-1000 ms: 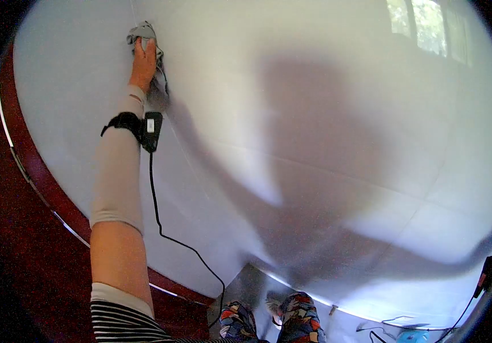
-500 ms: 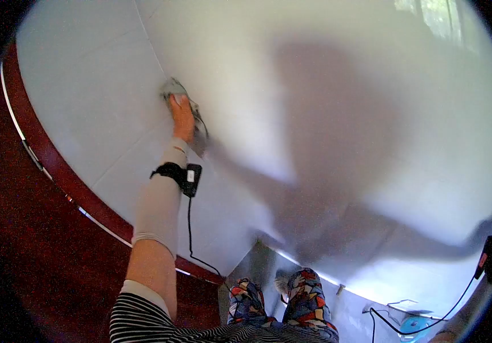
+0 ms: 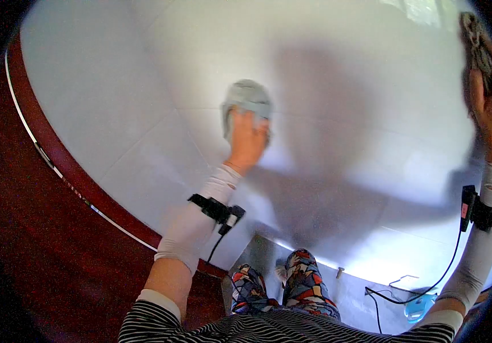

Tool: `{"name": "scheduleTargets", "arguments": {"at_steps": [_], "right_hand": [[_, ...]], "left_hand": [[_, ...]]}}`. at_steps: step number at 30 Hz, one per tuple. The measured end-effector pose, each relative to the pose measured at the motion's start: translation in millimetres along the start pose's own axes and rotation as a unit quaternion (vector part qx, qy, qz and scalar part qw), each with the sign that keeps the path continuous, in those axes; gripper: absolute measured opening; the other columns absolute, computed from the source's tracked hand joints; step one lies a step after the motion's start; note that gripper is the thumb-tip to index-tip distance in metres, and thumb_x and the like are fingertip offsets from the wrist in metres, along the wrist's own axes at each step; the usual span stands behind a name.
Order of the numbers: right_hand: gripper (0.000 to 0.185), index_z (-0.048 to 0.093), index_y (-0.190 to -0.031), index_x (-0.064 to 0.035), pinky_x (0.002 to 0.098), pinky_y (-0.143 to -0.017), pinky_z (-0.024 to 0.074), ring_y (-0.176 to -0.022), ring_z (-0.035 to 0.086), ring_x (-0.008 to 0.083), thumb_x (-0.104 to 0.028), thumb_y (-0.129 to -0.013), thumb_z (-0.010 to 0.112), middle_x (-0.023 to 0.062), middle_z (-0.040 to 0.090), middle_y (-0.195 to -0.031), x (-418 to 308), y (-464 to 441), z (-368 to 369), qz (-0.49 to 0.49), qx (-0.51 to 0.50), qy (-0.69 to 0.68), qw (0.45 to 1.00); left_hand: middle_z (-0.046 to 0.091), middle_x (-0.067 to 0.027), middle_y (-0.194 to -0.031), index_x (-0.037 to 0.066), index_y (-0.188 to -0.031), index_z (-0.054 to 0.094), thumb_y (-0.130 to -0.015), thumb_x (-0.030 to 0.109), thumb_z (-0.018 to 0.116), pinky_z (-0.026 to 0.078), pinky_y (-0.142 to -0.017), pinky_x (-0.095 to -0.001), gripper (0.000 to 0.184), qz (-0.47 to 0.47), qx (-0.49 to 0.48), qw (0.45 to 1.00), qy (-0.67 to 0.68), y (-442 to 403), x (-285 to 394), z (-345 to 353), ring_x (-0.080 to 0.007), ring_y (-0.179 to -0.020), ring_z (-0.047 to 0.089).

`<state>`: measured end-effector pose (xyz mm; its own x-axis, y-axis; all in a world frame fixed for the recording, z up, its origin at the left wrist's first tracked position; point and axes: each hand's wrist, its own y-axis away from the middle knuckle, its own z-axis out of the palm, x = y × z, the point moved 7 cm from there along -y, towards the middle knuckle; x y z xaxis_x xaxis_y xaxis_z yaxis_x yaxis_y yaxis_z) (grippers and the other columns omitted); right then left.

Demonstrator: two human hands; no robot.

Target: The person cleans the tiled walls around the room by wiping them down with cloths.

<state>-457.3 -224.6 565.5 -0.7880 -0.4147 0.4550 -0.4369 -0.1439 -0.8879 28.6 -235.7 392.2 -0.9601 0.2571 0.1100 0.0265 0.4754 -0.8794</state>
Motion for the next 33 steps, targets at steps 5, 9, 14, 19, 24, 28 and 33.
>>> {"name": "scheduleTargets", "arguments": {"at_steps": [5,9,14,19,24,28,33], "right_hand": [[0.047,0.043,-0.137,0.0023,0.0369,-0.109,0.0356,-0.129,0.046,0.0302,-0.005,-0.093,0.056,0.0206,0.046,-0.14,0.2,19.2,5.4,-0.025,0.025,-0.002,0.999],[0.047,0.044,-0.136,0.0023,0.0371,-0.108,0.0369,-0.129,0.047,0.0311,-0.003,-0.091,0.057,0.021,0.046,-0.14,0.0,26.0,8.0,-0.024,0.026,-0.007,0.999],[0.047,0.044,-0.136,0.0016,0.0374,-0.107,0.0377,-0.128,0.048,0.0307,-0.003,-0.091,0.057,0.0207,0.046,-0.14,-6.6,12.0,4.2,-0.009,0.013,-0.025,1.0],[0.047,0.044,-0.136,0.0004,0.0367,-0.106,0.0393,-0.126,0.049,0.0298,-0.005,-0.092,0.058,0.0204,0.047,-0.139,-15.2,4.5,-2.5,-0.036,0.037,-0.008,0.999],[0.048,0.044,-0.137,-0.0007,0.035,-0.104,0.0421,-0.124,0.052,0.0276,-0.009,-0.093,0.059,0.0179,0.049,-0.138,33.2,36.7,14.0,0.03,-0.007,-0.034,0.999],[0.044,0.045,-0.131,0.0006,0.041,-0.1,0.0439,-0.119,0.052,0.032,-0.017,-0.093,0.058,0.0186,0.05,-0.131,57.7,55.1,37.1,0.133,-0.037,0.067,0.988],[0.044,0.048,-0.117,0.0048,0.0546,-0.091,0.0449,-0.113,0.05,0.0431,-0.032,-0.093,0.055,0.0227,0.052,-0.115,-43.1,3.3,-5.4,-0.194,0.138,0.071,0.969]], "left_hand": [[0.032,-0.0256,-0.147,0.007,-0.106,0.064,-0.083,0.02,0.064,0.046,-0.098,-0.0462,0.027,0.195,-0.063,0.972,0.117,17.9,151.7,53.9,-0.042,-0.122,0.049],[0.029,-0.027,-0.149,0.008,-0.09,0.066,-0.082,0.02,0.065,0.056,-0.083,-0.0366,0.014,0.232,-0.067,0.961,0.136,26.6,210.3,69.1,-0.0377,-0.11,0.06],[0.045,-0.0193,-0.142,0.01,-0.084,0.065,-0.086,0.021,0.062,0.058,-0.078,-0.0342,0.012,0.288,-0.027,0.939,0.188,30.2,226.5,54.0,-0.0271,-0.101,0.066],[0.049,-0.016,-0.139,0.013,-0.097,0.069,-0.084,0.026,0.065,0.055,-0.085,-0.0364,0.019,0.251,-0.134,0.946,0.152,30.0,185.7,56.0,-0.0285,-0.103,0.065],[0.046,-0.0185,-0.139,0.017,-0.116,0.064,-0.081,0.028,0.069,0.05,-0.094,-0.0401,0.037,0.176,-0.136,0.975,0.012,32.1,90.8,42.3,-0.0326,-0.116,0.056],[0.032,-0.0328,-0.14,-0.011,-0.125,0.046,-0.085,0.026,0.067,0.024,-0.112,-0.0513,0.059,0.019,-0.124,0.992,-0.009,37.0,-20.8,36.5,-0.0466,-0.13,0.034],[0.031,-0.0352,-0.14,-0.013,-0.135,0.032,-0.094,0.032,0.056,0.023,-0.113,-0.0469,0.065,-0.102,-0.04,0.993,0.052,29.0,-115.5,28.0,-0.0469,-0.132,0.03]]}}
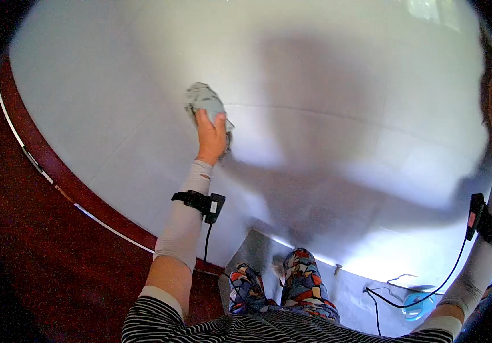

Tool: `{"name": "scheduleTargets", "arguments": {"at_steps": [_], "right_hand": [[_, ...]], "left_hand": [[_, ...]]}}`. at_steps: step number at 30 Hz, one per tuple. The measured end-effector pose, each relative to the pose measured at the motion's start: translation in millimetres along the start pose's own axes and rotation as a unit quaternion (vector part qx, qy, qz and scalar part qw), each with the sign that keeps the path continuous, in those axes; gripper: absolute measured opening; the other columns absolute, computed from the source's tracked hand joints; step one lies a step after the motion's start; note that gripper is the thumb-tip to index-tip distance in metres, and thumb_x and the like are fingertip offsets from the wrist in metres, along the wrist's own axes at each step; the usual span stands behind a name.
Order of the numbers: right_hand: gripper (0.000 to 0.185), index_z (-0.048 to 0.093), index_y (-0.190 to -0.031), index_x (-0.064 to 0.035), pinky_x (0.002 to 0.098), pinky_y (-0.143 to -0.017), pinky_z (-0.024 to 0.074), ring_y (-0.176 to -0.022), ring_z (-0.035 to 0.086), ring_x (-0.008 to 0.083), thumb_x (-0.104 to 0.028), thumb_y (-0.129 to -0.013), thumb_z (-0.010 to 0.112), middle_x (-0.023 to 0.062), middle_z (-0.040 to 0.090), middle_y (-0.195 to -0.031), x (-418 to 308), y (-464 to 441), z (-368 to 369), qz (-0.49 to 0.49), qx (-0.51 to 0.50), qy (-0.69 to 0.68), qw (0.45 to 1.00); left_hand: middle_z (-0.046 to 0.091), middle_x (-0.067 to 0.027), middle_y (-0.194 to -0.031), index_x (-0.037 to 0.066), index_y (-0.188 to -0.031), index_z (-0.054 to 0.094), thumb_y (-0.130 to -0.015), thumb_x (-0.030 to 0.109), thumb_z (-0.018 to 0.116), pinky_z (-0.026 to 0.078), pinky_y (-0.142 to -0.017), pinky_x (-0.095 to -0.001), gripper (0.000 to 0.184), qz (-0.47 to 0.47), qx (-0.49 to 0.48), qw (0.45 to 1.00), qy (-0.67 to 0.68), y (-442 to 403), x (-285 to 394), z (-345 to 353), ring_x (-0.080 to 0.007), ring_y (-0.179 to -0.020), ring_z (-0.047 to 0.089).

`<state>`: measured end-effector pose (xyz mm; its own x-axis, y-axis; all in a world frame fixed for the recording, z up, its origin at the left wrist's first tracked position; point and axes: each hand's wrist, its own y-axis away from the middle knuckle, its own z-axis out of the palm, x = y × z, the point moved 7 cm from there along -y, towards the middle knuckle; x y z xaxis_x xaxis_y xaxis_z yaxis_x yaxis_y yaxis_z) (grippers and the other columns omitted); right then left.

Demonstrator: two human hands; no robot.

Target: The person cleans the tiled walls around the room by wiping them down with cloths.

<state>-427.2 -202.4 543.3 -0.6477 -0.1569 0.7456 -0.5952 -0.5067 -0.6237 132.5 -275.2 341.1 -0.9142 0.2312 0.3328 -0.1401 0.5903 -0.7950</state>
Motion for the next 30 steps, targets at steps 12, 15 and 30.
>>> {"name": "scheduleTargets", "arguments": {"at_steps": [12,15,30], "right_hand": [[0.049,0.044,-0.12,0.0072,0.0522,-0.089,0.0459,-0.11,0.052,0.0417,-0.029,-0.09,0.056,0.0287,0.049,-0.121,-9.8,-20.5,8.3,0.024,-0.025,0.044,0.998],[0.046,0.046,-0.118,0.0069,0.0515,-0.088,0.0463,-0.11,0.051,0.0409,-0.028,-0.09,0.056,0.0285,0.048,-0.121,-7.3,-21.8,7.6,-0.011,-0.015,0.025,1.0],[0.042,0.047,-0.126,0.0005,0.0409,-0.095,0.0468,-0.115,0.053,0.0298,-0.023,-0.093,0.055,0.0208,0.051,-0.127,33.8,55.3,11.8,0.108,-0.087,-0.046,0.989]], "left_hand": [[0.018,-0.024,-0.153,-0.006,-0.148,0.007,-0.1,0.04,0.042,0.019,-0.115,-0.0368,0.075,-0.248,0.183,0.938,0.159,-18.4,-160.8,-58.9,-0.0329,-0.141,0.022],[0.017,-0.0239,-0.154,-0.006,-0.148,0.007,-0.099,0.039,0.043,0.018,-0.115,-0.0365,0.075,-0.268,0.221,0.904,0.25,-9.5,-168.1,-46.8,-0.0331,-0.142,0.021],[0.022,-0.0332,-0.146,-0.015,-0.14,0.021,-0.098,0.035,0.045,0.014,-0.116,-0.0443,0.069,-0.225,0.072,0.945,0.227,104.6,46.1,80.7,-0.0446,-0.139,0.019]]}}
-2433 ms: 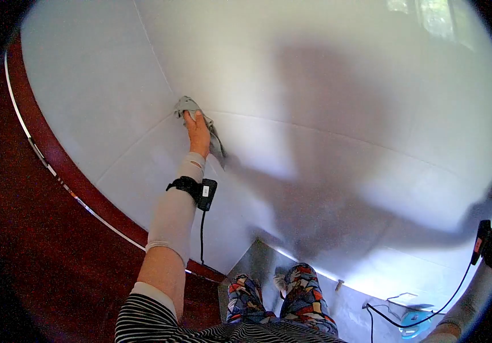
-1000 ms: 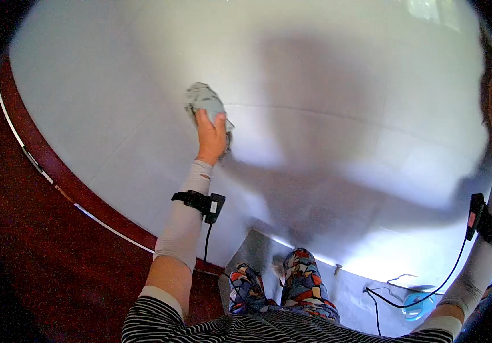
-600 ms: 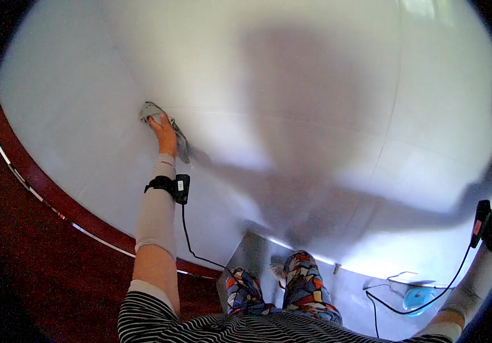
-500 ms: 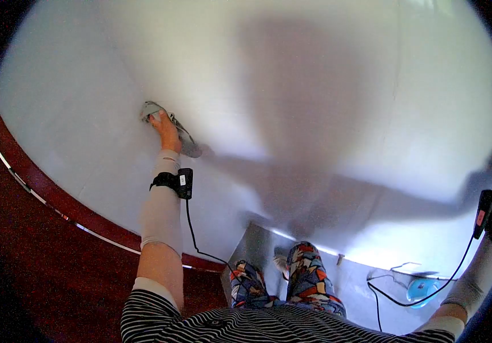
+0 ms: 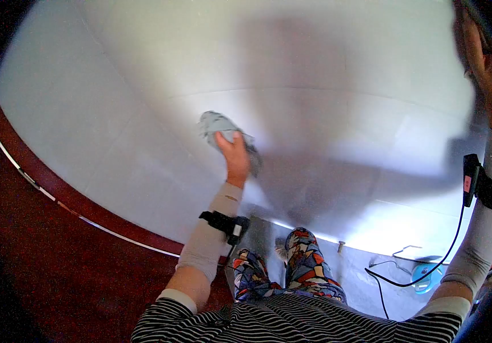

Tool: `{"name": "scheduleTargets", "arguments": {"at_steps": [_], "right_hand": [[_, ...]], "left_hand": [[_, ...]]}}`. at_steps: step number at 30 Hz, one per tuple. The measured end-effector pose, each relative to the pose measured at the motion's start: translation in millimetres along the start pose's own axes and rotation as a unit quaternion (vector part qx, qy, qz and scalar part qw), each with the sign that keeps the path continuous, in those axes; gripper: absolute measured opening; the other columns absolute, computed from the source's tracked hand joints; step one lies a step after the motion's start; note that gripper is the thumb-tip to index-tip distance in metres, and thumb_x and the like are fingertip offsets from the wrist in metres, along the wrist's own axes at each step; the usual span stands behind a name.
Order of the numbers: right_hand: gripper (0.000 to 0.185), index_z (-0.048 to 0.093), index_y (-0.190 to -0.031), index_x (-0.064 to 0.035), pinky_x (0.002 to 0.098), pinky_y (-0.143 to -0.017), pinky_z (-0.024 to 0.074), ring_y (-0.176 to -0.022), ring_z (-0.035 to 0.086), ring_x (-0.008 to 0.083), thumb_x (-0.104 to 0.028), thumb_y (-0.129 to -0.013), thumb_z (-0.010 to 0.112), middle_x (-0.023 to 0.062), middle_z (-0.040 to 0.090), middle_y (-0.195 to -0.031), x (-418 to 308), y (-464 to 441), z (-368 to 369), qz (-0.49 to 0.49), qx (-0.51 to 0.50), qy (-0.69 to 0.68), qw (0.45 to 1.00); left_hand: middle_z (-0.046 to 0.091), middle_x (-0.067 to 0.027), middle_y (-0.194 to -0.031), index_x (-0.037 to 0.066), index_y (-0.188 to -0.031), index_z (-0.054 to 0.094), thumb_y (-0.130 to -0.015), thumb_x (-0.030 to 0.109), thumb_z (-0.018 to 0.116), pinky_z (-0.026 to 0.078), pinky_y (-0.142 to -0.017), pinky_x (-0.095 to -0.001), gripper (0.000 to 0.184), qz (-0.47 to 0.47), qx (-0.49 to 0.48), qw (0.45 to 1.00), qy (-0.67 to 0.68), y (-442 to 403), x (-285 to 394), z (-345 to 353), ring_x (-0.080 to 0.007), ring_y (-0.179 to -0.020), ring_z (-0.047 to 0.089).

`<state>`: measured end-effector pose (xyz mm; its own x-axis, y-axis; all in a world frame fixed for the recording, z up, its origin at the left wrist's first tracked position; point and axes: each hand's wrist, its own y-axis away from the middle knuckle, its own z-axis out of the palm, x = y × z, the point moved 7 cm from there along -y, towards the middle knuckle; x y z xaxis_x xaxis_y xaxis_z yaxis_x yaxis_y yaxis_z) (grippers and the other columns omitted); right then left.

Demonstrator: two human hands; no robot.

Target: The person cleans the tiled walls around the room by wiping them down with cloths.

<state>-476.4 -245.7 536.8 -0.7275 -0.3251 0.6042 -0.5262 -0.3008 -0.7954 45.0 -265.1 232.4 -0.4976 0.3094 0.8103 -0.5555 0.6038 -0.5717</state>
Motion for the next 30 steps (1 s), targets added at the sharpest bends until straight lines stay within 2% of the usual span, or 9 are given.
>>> {"name": "scheduleTargets", "arguments": {"at_steps": [3,5,9,13,19,22,23,24,30], "right_hand": [[0.041,0.046,-0.13,-0.0014,0.0379,-0.098,0.0464,-0.118,0.053,0.0267,-0.018,-0.093,0.056,0.0179,0.052,-0.131,30.7,40.2,10.2,0.063,-0.063,-0.032,0.995],[0.042,0.046,-0.133,-0.0026,0.0359,-0.101,0.0462,-0.12,0.054,0.0246,-0.015,-0.094,0.056,0.0159,0.052,-0.133,47.4,63.6,18.2,0.099,-0.098,-0.057,0.989],[0.043,0.047,-0.136,-0.0045,0.0327,-0.103,0.0466,-0.122,0.055,0.0214,-0.01,-0.095,0.057,0.0129,0.054,-0.135,59.2,84.8,26.6,0.136,-0.12,-0.089,0.979],[0.038,0.051,-0.133,-0.0046,0.0318,-0.101,0.0485,-0.119,0.057,0.0222,-0.01,-0.095,0.057,0.0123,0.058,-0.13,47.1,76.7,27.1,0.095,-0.13,-0.073,0.984],[0.041,0.049,-0.135,-0.0054,0.0328,-0.103,0.0464,-0.122,0.055,0.0214,-0.011,-0.095,0.057,0.0121,0.056,-0.133,52.4,73.7,17.0,0.114,-0.132,0.017,0.985],[0.039,0.051,-0.134,-0.0047,0.0313,-0.102,0.047,-0.122,0.055,0.0206,-0.012,-0.096,0.056,0.0124,0.055,-0.134,90.3,111.2,17.2,0.603,0.0,-0.32,0.731],[0.039,0.05,-0.134,-0.0044,0.0309,-0.102,0.0464,-0.122,0.055,0.0205,-0.013,-0.096,0.055,0.0128,0.055,-0.134,79.9,84.7,9.1,0.376,-0.062,-0.184,0.906],[0.039,0.05,-0.135,-0.0043,0.0307,-0.102,0.0461,-0.122,0.055,0.0205,-0.013,-0.097,0.055,0.013,0.055,-0.134,66.4,75.9,11.3,0.246,-0.111,-0.109,0.957],[0.044,0.046,-0.133,-0.0009,0.0355,-0.102,0.0446,-0.122,0.053,0.0276,-0.005,-0.089,0.049,0.0197,0.047,-0.137,-2.9,-1.7,-7.7,0.006,-0.081,0.045,0.996]], "left_hand": [[0.028,-0.0359,-0.142,-0.01,-0.13,0.041,-0.096,0.037,0.05,0.011,-0.116,-0.0479,0.058,0.121,-0.156,0.97,-0.14,49.9,41.5,50.0,-0.0483,-0.137,0.018],[0.018,-0.0372,-0.147,-0.007,-0.137,0.037,-0.095,0.037,0.053,0.022,-0.113,-0.0512,0.063,0.432,-0.057,0.859,-0.268,95.4,78.6,80.1,-0.0488,-0.135,0.026],[0.021,-0.0344,-0.148,0.005,-0.134,0.046,-0.092,0.031,0.056,0.039,-0.103,-0.0516,0.05,0.44,-0.314,0.819,-0.194,135.1,94.8,116.8,-0.0471,-0.125,0.043],[0.04,-0.0094,-0.148,0.018,-0.112,0.062,-0.082,0.017,0.063,0.057,-0.076,-0.0336,0.029,0.473,-0.303,0.816,-0.137,143.3,116.6,113.8,-0.0233,-0.1,0.065],[0.059,-0.0044,-0.125,0.018,-0.103,0.063,-0.085,0.02,0.061,0.058,-0.071,-0.0335,0.019,0.534,-0.413,0.703,-0.223,99.4,156.0,103.4,-0.0203,-0.094,0.067],[0.059,-0.0063,-0.124,0.018,-0.1,0.064,-0.084,0.025,0.063,0.058,-0.072,-0.0327,0.018,0.545,-0.298,0.758,-0.197,53.7,200.0,88.8,-0.0212,-0.096,0.066],[0.059,-0.0078,-0.123,0.017,-0.099,0.064,-0.082,0.026,0.065,0.057,-0.076,-0.0346,0.018,0.555,-0.269,0.765,-0.184,41.1,214.1,82.7,-0.0237,-0.1,0.064],[0.058,-0.0093,-0.123,0.017,-0.097,0.065,-0.081,0.027,0.067,0.056,-0.08,-0.0365,0.019,0.564,-0.238,0.772,-0.171,28.7,228.1,76.2,-0.0262,-0.103,0.063],[0.055,-0.0235,-0.117,0.0,-0.114,0.056,-0.085,0.028,0.064,0.041,-0.098,-0.0452,0.041,0.59,-0.056,0.803,-0.067,-61.6,297.6,47.9,-0.0399,-0.111,0.052]]}}
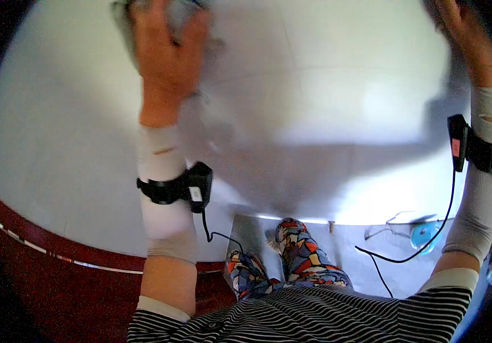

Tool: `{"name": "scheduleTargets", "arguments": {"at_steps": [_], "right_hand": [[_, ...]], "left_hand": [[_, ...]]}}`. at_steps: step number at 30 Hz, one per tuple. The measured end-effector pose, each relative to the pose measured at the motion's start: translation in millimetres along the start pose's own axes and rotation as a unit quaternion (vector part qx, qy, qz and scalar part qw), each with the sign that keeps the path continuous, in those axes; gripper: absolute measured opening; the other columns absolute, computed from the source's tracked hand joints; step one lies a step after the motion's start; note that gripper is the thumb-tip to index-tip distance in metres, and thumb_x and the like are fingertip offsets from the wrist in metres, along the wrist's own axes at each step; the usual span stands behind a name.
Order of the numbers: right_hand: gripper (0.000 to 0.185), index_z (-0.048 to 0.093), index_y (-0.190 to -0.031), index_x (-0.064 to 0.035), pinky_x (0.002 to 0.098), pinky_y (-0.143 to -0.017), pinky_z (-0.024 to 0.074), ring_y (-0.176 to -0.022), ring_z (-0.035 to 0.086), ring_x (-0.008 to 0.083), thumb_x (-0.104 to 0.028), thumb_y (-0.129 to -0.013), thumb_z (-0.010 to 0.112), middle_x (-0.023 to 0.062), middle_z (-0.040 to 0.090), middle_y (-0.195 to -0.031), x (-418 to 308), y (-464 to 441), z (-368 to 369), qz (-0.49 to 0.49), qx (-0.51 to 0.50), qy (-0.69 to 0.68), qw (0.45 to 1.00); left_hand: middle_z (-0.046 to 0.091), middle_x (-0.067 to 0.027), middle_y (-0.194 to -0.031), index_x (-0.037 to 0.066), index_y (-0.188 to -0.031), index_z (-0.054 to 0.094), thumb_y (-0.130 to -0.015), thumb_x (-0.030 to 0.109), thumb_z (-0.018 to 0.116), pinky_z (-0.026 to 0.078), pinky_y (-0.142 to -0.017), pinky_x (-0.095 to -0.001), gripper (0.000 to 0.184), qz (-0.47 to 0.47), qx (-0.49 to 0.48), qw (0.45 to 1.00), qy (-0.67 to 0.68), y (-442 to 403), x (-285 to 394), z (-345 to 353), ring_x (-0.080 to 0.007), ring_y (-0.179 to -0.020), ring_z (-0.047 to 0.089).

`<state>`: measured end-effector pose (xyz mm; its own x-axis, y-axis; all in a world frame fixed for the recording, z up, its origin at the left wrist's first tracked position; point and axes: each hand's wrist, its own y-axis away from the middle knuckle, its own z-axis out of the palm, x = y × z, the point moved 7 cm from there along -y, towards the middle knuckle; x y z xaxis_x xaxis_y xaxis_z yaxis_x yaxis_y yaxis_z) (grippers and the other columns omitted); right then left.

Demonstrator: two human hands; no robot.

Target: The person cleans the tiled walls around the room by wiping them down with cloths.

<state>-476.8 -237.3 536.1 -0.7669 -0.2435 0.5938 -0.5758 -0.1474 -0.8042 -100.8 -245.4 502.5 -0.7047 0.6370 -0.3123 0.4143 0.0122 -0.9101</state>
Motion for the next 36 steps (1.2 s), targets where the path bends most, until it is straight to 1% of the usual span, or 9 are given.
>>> {"name": "scheduleTargets", "arguments": {"at_steps": [7,12,15,21,24,27,31,34,36], "right_hand": [[0.05,0.04,-0.133,0.0012,0.0398,-0.101,0.0429,-0.12,0.051,0.0319,0.002,-0.083,0.04,0.0242,0.041,-0.139,-31.1,-32.7,-16.5,-0.076,0.108,0.012,0.991],[0.048,0.041,-0.132,0.0014,0.0407,-0.099,0.0433,-0.119,0.051,0.0325,-0.002,-0.084,0.041,0.0245,0.042,-0.137,-35.8,-32.6,-17.2,-0.08,0.108,0.014,0.991],[0.047,0.041,-0.131,0.0015,0.0412,-0.098,0.0435,-0.118,0.052,0.0329,-0.004,-0.084,0.042,0.0247,0.042,-0.136,-37.5,-30.4,-17.2,-0.079,0.111,0.01,0.991],[0.045,0.041,-0.129,0.0018,0.0423,-0.097,0.044,-0.116,0.052,0.0336,-0.009,-0.086,0.042,0.0251,0.043,-0.134,-40.5,-26.8,-18.0,-0.08,0.117,0.008,0.99],[0.044,0.042,-0.129,0.0019,0.0428,-0.096,0.0442,-0.116,0.052,0.0339,-0.011,-0.086,0.043,0.0253,0.043,-0.133,-43.4,-27.4,-13.9,-0.08,0.118,0.007,0.99],[0.044,0.042,-0.128,0.002,0.0433,-0.095,0.0444,-0.115,0.052,0.0343,-0.013,-0.087,0.043,0.0255,0.044,-0.132,-46.1,-29.0,-16.0,-0.083,0.125,0.006,0.989],[0.044,0.042,-0.127,0.0022,0.044,-0.094,0.0448,-0.114,0.052,0.0347,-0.016,-0.087,0.044,0.0257,0.044,-0.13,-49.8,-29.0,-15.4,-0.086,0.131,0.004,0.988],[0.043,0.042,-0.126,0.0023,0.0446,-0.093,0.045,-0.113,0.052,0.0351,-0.018,-0.088,0.044,0.0259,0.044,-0.129,-46.9,-24.4,-16.5,-0.084,0.134,0.002,0.988],[0.043,0.043,-0.126,0.0024,0.0449,-0.092,0.0452,-0.112,0.052,0.0353,-0.02,-0.088,0.044,0.026,0.045,-0.129,-46.8,-24.7,-16.0,-0.085,0.132,0.001,0.988]], "left_hand": [[0.055,-0.0211,-0.118,-0.002,-0.117,0.055,-0.091,0.02,0.059,0.037,-0.098,-0.0479,0.034,0.04,0.048,0.997,-0.051,35.8,42.1,27.9,-0.0375,-0.109,0.05],[0.041,-0.0231,-0.142,0.013,-0.102,0.067,-0.082,0.031,0.069,0.046,-0.097,-0.0445,0.027,-0.025,-0.271,0.956,0.109,144.7,96.6,89.3,-0.0363,-0.111,0.056],[0.031,-0.0125,-0.153,0.022,-0.116,0.063,-0.09,0.027,0.06,0.044,-0.102,-0.0419,0.028,-0.111,-0.555,0.803,0.188,240.5,122.5,127.8,-0.0297,-0.123,0.051],[0.041,-0.0006,-0.147,0.028,-0.137,0.047,-0.097,0.025,0.048,0.04,-0.107,-0.0395,0.04,0.076,-0.486,0.861,0.132,327.2,152.4,138.9,-0.0246,-0.127,0.047],[0.041,0.0023,-0.147,0.029,-0.135,0.049,-0.095,0.02,0.048,0.04,-0.107,-0.0391,0.041,-0.163,-0.557,0.778,0.242,339.8,136.8,138.8,-0.0237,-0.129,0.046],[0.043,0.0036,-0.146,0.03,-0.133,0.05,-0.093,0.023,0.05,0.041,-0.107,-0.0395,0.041,-0.005,-0.466,0.865,0.185,328.4,136.1,117.0,-0.0241,-0.128,0.047],[0.044,0.0059,-0.145,0.034,-0.131,0.052,-0.092,0.026,0.051,0.039,-0.108,-0.0398,0.04,-0.044,-0.465,0.865,0.185,314.6,128.2,107.9,-0.023,-0.128,0.047],[0.046,0.0027,-0.143,0.026,-0.131,0.054,-0.091,0.023,0.052,0.04,-0.106,-0.0335,0.04,-0.136,-0.668,0.719,0.14,327.6,102.2,114.7,-0.0179,-0.129,0.046],[0.047,-0.0093,-0.138,0.017,-0.127,0.056,-0.084,0.025,0.062,0.037,-0.106,-0.0405,0.044,-0.074,-0.415,0.907,-0.003,291.6,65.4,93.7,-0.0282,-0.128,0.045]]}}
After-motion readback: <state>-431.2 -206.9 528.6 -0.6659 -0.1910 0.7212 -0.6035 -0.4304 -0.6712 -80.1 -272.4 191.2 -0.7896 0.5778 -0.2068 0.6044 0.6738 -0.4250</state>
